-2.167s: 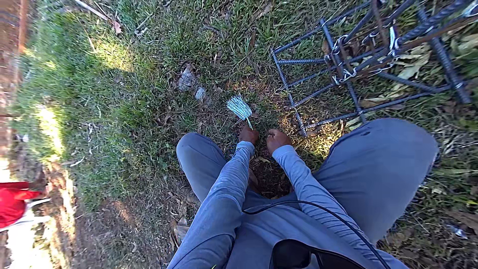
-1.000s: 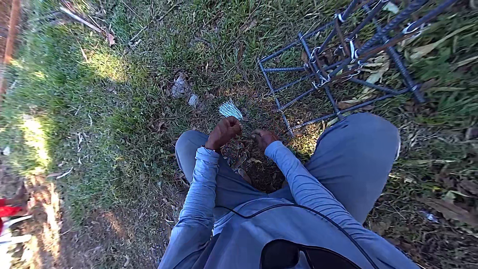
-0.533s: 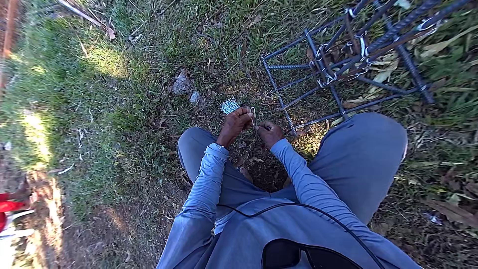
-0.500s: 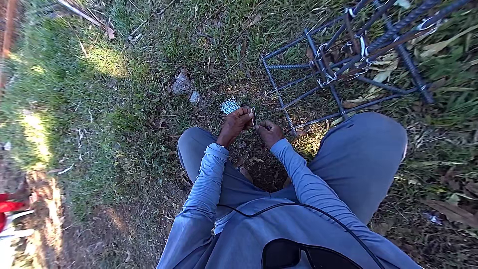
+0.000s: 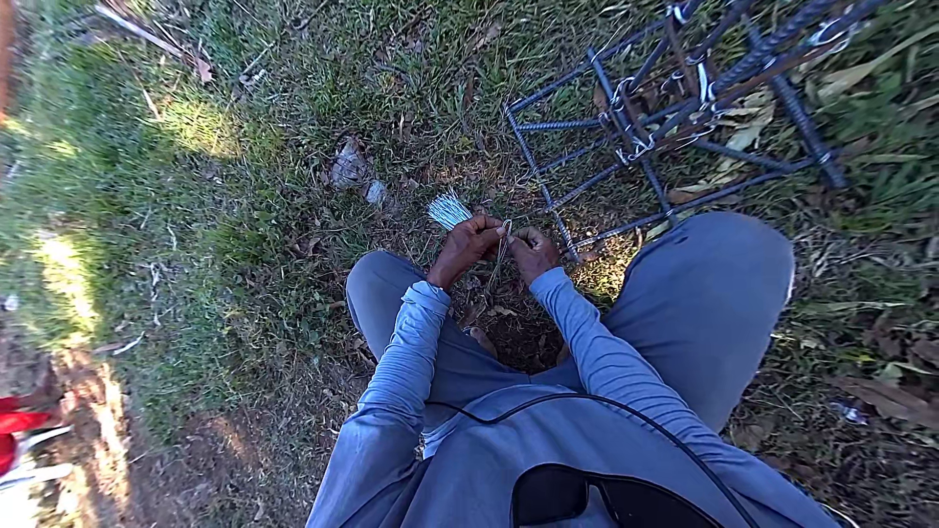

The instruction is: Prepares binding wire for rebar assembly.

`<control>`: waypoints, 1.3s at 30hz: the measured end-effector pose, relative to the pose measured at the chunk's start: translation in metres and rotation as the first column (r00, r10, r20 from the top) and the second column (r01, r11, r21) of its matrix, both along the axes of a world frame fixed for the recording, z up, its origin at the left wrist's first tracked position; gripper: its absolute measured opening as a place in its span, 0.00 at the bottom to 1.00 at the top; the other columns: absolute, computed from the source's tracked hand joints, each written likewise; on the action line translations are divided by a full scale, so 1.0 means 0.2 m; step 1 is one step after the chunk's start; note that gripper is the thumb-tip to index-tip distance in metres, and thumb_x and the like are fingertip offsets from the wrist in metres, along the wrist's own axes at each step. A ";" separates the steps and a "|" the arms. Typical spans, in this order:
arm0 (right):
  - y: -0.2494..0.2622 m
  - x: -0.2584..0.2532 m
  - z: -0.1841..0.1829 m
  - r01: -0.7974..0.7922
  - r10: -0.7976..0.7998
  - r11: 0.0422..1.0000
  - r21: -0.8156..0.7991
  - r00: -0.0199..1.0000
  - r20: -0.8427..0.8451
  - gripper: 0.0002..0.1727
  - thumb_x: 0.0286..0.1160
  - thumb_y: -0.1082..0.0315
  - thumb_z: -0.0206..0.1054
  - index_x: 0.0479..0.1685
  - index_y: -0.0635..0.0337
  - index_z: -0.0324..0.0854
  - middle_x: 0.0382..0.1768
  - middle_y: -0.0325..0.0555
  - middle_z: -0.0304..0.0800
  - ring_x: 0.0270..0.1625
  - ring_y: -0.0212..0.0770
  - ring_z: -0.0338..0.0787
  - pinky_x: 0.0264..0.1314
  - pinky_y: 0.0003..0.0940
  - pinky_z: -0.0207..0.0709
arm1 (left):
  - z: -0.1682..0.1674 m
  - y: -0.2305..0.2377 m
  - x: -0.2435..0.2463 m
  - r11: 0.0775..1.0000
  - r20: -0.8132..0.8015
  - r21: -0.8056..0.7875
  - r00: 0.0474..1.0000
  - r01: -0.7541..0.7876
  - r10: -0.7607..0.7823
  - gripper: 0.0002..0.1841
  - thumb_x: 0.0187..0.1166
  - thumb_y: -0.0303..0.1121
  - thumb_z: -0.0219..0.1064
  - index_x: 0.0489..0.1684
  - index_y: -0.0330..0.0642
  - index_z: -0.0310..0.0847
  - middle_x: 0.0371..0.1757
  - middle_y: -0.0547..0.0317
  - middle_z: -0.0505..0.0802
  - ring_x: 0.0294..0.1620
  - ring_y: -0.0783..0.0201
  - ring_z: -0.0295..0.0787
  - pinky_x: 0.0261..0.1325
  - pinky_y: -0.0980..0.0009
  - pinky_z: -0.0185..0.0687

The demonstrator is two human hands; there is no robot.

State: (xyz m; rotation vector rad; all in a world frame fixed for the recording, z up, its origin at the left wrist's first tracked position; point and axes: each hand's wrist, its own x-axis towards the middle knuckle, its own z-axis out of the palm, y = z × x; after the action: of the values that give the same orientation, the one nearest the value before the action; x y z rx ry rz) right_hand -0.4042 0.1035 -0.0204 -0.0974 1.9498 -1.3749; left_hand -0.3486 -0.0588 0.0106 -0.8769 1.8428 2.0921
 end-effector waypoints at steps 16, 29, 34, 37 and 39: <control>0.03 -0.06 0.03 0.186 -0.185 0.983 -0.006 0.982 0.045 0.12 0.90 0.58 0.55 0.54 0.56 0.78 0.38 0.45 0.94 0.22 0.40 0.84 0.23 0.39 0.77 | -0.03 0.02 0.02 0.986 0.132 -0.006 0.977 -0.168 0.167 0.07 0.91 0.29 0.54 0.56 0.35 0.70 0.37 0.46 0.89 0.32 0.53 0.93 0.38 0.57 0.94; 0.01 -0.01 0.01 -0.168 0.165 0.985 0.034 0.983 0.082 0.18 0.90 0.54 0.59 0.57 0.60 0.84 0.42 0.56 0.94 0.44 0.54 0.94 0.56 0.60 0.85 | 0.12 0.10 0.11 0.960 0.123 -0.279 0.992 0.038 -0.003 0.09 0.85 0.39 0.66 0.39 0.44 0.81 0.18 0.60 0.77 0.09 0.70 0.61 0.14 0.77 0.55; 0.01 0.05 -0.08 -0.299 0.299 0.954 0.025 0.954 -0.005 0.17 0.88 0.54 0.64 0.54 0.58 0.87 0.35 0.52 0.94 0.34 0.51 0.94 0.48 0.59 0.88 | 0.11 0.09 0.05 0.940 0.083 -0.313 0.982 -0.138 0.171 0.12 0.85 0.47 0.67 0.38 0.49 0.81 0.16 0.61 0.76 0.07 0.70 0.62 0.11 0.78 0.57; 0.01 0.05 -0.09 -0.273 0.273 0.962 0.008 0.962 0.027 0.20 0.90 0.52 0.60 0.57 0.58 0.87 0.34 0.53 0.94 0.33 0.52 0.93 0.47 0.59 0.87 | 0.12 0.07 0.06 0.957 0.051 -0.192 0.971 -0.219 0.232 0.11 0.83 0.46 0.69 0.37 0.51 0.80 0.13 0.64 0.71 0.06 0.73 0.56 0.09 0.80 0.52; 0.02 0.04 -0.08 -0.188 0.192 0.980 -0.070 0.979 0.067 0.20 0.91 0.51 0.59 0.58 0.57 0.87 0.31 0.52 0.92 0.29 0.49 0.90 0.42 0.55 0.86 | 0.14 0.05 0.10 0.973 0.047 -0.088 0.975 -0.212 0.216 0.09 0.82 0.48 0.69 0.43 0.56 0.83 0.13 0.68 0.70 0.06 0.76 0.54 0.09 0.83 0.49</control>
State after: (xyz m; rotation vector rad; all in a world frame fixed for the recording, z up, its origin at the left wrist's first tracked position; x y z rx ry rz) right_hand -0.3956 0.1084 -0.0368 -0.2537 1.7869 -1.2962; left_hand -0.3291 -0.0497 0.0386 -1.1916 1.8929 2.0995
